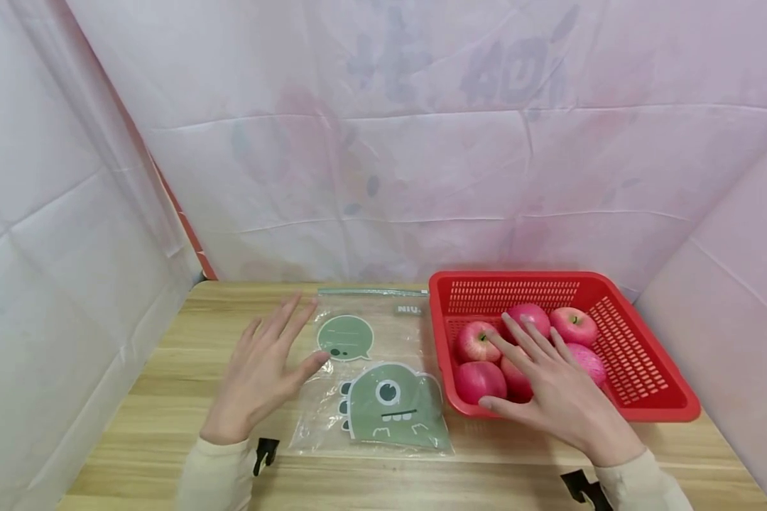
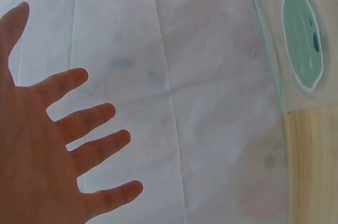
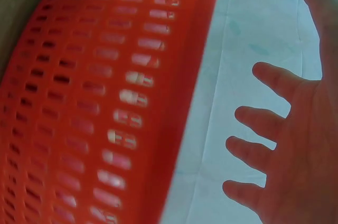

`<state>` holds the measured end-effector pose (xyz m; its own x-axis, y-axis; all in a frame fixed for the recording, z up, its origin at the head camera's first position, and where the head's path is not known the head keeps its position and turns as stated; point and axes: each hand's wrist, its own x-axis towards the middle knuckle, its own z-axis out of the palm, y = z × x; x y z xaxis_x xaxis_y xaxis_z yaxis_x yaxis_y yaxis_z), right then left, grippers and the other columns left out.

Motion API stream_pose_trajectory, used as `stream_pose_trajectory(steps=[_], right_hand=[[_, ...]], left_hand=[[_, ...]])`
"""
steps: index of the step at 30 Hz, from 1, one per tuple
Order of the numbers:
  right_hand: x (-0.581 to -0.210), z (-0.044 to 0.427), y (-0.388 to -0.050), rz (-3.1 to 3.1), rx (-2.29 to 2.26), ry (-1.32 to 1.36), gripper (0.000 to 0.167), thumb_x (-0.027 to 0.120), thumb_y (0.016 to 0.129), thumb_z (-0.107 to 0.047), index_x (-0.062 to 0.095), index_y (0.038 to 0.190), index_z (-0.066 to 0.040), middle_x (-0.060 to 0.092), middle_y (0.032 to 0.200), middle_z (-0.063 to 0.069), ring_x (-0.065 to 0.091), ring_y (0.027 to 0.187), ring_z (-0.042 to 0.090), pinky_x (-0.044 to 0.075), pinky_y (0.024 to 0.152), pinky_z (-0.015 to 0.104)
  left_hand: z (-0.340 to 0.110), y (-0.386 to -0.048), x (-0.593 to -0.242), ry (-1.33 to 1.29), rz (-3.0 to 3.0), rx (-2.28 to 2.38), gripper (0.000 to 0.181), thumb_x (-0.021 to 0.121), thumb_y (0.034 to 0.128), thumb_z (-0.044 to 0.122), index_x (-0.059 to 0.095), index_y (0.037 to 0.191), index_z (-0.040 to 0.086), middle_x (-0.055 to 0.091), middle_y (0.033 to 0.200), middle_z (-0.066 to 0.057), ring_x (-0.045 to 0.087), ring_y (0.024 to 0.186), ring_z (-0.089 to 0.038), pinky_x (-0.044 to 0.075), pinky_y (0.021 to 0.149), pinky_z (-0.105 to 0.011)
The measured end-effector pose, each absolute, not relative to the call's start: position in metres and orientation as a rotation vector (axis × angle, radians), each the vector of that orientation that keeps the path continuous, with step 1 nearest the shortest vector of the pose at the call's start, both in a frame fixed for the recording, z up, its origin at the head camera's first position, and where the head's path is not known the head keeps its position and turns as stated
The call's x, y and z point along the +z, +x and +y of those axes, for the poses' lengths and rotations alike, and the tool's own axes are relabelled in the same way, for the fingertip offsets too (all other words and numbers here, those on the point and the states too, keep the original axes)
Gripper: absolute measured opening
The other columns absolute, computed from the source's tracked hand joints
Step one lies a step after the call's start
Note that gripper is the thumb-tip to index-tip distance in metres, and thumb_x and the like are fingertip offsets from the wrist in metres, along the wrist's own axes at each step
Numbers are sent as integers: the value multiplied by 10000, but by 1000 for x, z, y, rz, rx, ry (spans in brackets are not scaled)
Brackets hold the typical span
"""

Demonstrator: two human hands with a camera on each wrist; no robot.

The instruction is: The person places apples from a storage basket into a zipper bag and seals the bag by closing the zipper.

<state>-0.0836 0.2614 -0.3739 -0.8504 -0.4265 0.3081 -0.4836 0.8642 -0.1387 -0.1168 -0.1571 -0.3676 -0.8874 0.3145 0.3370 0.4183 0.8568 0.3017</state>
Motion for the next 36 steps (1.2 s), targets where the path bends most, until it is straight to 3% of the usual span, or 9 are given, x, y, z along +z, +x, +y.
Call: stream_pose_trajectory(steps=[4,12,20,36], right_hand=[[-378,255,-89,-2765,320,697,881,736,837,-637,496,1512,-125,330,1647,125,253,1544,331,-51,1299,366],[-387,243,-96,-2814,367,672,890,713,842,-666,463,1539,-172,328,1651,112,295,1518,369,-50,1294,315],[-395,235,-101,-2892,474,619,892,689,838,-704,433,1557,-243,272,1679,75,253,1537,380,116,1292,513],[-410,231,-110,-2907,471,624,905,699,842,-685,395,1576,-251,279,1675,94,256,1535,387,169,1266,570]], left_hand=[[-150,-119,-374,-555,-2745,-569,733,586,960,610,388,1574,262,344,1650,-51,372,1489,-344,272,1180,-658],[-135,-122,-386,-593,-2788,-595,739,555,967,632,381,1580,258,312,1665,-31,372,1495,-322,263,1197,-647],[-126,-123,-402,-612,-2810,-655,716,535,978,628,386,1579,266,305,1668,5,328,1524,-266,279,1192,-656],[-120,-129,-425,-638,-2809,-719,691,546,985,593,400,1573,260,349,1648,-22,370,1501,-285,298,1169,-679]])
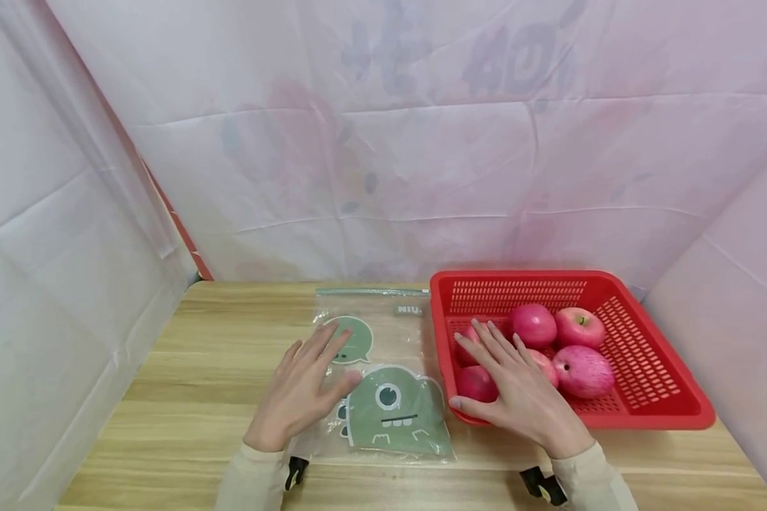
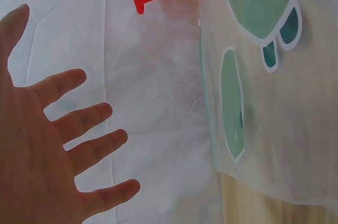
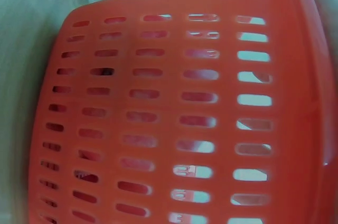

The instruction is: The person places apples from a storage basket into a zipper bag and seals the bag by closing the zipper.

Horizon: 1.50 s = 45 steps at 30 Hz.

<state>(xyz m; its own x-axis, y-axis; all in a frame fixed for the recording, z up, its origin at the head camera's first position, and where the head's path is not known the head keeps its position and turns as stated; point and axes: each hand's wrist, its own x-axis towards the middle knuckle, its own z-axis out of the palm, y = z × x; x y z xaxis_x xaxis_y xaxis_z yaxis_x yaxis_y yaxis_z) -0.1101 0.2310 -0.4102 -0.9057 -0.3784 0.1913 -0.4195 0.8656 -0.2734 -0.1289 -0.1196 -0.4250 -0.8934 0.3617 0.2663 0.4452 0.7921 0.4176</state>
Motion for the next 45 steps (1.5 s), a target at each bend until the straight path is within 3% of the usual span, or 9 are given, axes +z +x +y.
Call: stream_pose_trajectory(steps=[14,29,45], right_hand=[[-417,230,-112,-2906,526,639,854,701,850,-672,425,1558,-282,287,1673,76,240,1543,369,203,1248,587],[-420,230,-111,-2908,622,661,761,689,866,-666,495,1512,-314,319,1658,84,239,1544,366,166,1268,555],[-423,230,-111,-2919,670,655,761,668,872,-684,494,1514,-312,297,1668,89,229,1546,375,145,1282,524]], left_hand=[[-114,-130,-453,-625,-2891,-683,696,511,993,625,423,1561,233,383,1628,-70,392,1484,-325,317,1158,-678],[-103,-122,-470,-683,-3076,-631,663,497,983,650,484,1524,268,393,1617,-116,376,1476,-412,273,1156,-724],[-103,-119,-477,-794,-3148,-502,636,657,904,611,616,1419,240,407,1601,-154,358,1472,-451,287,1128,-752]])
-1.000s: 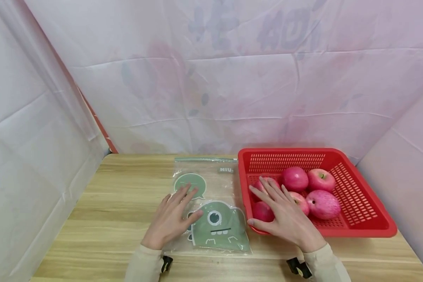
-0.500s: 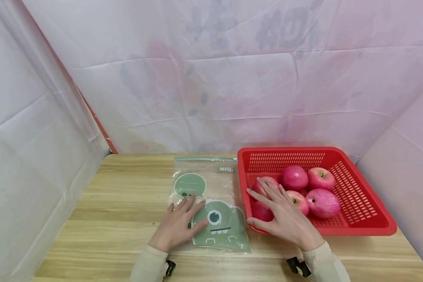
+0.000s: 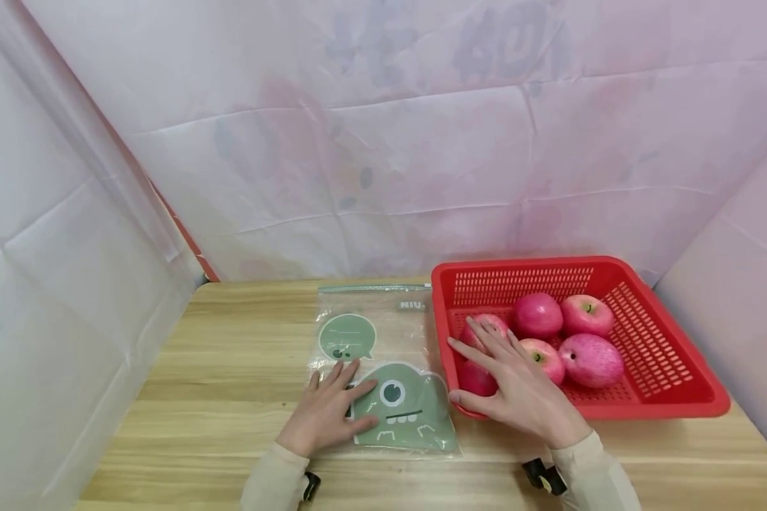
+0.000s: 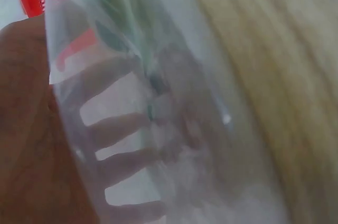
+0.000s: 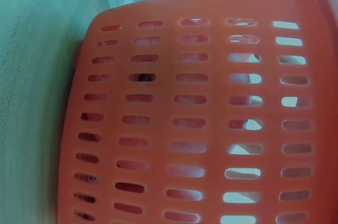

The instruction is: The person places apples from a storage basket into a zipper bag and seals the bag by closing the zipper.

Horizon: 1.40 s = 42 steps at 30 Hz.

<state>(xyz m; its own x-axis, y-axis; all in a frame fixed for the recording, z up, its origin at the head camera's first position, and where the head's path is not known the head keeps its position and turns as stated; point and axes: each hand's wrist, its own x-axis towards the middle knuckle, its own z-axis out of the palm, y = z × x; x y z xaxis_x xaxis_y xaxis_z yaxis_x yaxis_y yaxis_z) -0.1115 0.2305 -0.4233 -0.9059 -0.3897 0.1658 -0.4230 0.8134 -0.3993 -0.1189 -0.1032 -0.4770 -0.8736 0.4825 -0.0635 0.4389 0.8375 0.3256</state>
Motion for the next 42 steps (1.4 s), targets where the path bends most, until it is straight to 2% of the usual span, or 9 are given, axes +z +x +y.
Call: stream_pose_trajectory(steps=[11,16,21,29,33,42], right_hand=[[-420,229,-112,-2928,672,642,754,664,871,-690,506,1505,-314,294,1667,95,243,1546,349,165,1274,538],[-420,230,-111,-2914,668,647,755,670,872,-682,503,1507,-309,288,1670,91,250,1542,360,173,1271,538],[-421,230,-112,-2920,689,644,754,663,870,-693,506,1504,-317,281,1674,74,244,1543,368,191,1264,550],[-420,230,-111,-2925,693,635,765,683,855,-693,512,1500,-319,295,1669,74,243,1545,360,198,1262,552],[-420,230,-111,-2919,687,642,764,693,851,-685,517,1497,-317,293,1670,68,253,1544,343,217,1249,571],[-420,229,-110,-2928,694,637,765,683,853,-695,511,1500,-324,285,1672,68,253,1545,337,226,1240,590]], left_hand=[[-116,-125,-457,705,2792,549,586,672,905,544,673,1337,149,417,1579,-212,345,1465,-495,170,1129,-810],[-108,-115,-450,742,2809,561,593,671,922,517,612,1404,177,437,1570,-199,379,1444,-498,248,1097,-811],[-93,-104,-449,741,2751,557,595,663,921,564,608,1418,241,427,1581,-179,382,1441,-501,314,1034,-829],[-89,-102,-458,714,2730,549,513,672,899,580,733,1266,227,438,1574,-163,373,1443,-506,333,999,-844],[-91,-103,-458,717,2752,570,422,709,884,530,771,1159,216,478,1544,-149,405,1422,-507,341,989,-845],[-107,-107,-457,692,2815,564,281,754,853,494,738,913,220,560,1458,-141,480,1361,-509,339,988,-846]])
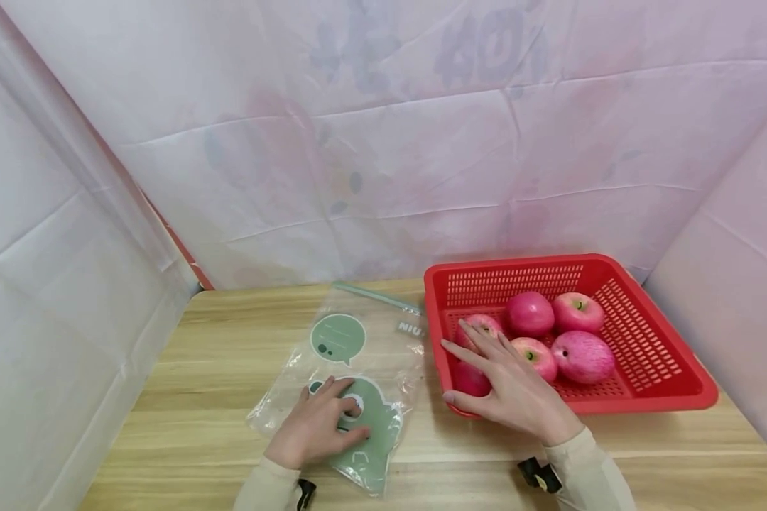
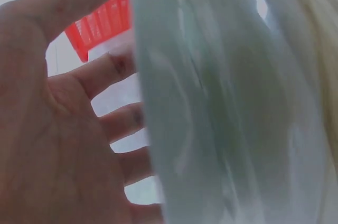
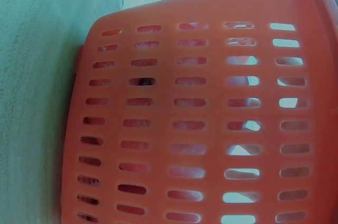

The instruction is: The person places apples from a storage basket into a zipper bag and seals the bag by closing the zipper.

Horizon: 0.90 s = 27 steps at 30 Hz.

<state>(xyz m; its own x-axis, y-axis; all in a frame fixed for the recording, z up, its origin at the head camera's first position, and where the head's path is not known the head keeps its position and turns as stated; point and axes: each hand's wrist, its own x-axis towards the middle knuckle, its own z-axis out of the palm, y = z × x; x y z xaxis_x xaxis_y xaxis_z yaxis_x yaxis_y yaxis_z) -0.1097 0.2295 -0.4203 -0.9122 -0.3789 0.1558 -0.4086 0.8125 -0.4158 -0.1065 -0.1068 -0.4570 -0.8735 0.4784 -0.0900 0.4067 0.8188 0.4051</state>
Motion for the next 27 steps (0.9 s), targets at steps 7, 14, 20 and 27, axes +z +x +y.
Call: stream_pose_trajectory(steps=[7,14,20,27], right_hand=[[-421,230,-109,-2924,700,639,752,681,861,-687,515,1497,-320,293,1669,71,256,1541,357,234,1242,574],[-421,230,-109,-2921,717,635,755,687,857,-685,515,1496,-322,287,1672,55,256,1542,352,229,1244,574],[-422,230,-109,-2920,716,632,747,680,860,-691,516,1494,-332,308,1663,76,263,1534,378,254,1233,578],[-422,230,-109,-2921,688,629,753,680,855,-697,511,1496,-339,318,1659,78,282,1527,374,287,1205,613]], left_hand=[[-113,-107,-457,700,2913,493,435,749,853,497,728,1152,181,555,1473,-141,509,1351,-473,326,1058,-799],[-98,-97,-457,796,2871,485,651,658,895,587,540,1472,311,465,1567,-113,455,1415,-433,353,1075,-759],[-95,-92,-460,766,2829,470,597,632,899,637,604,1416,339,473,1562,-123,435,1426,-442,329,1069,-786],[-109,-91,-462,743,2862,505,520,672,888,608,731,1262,251,516,1521,-140,452,1402,-474,308,1043,-824]])
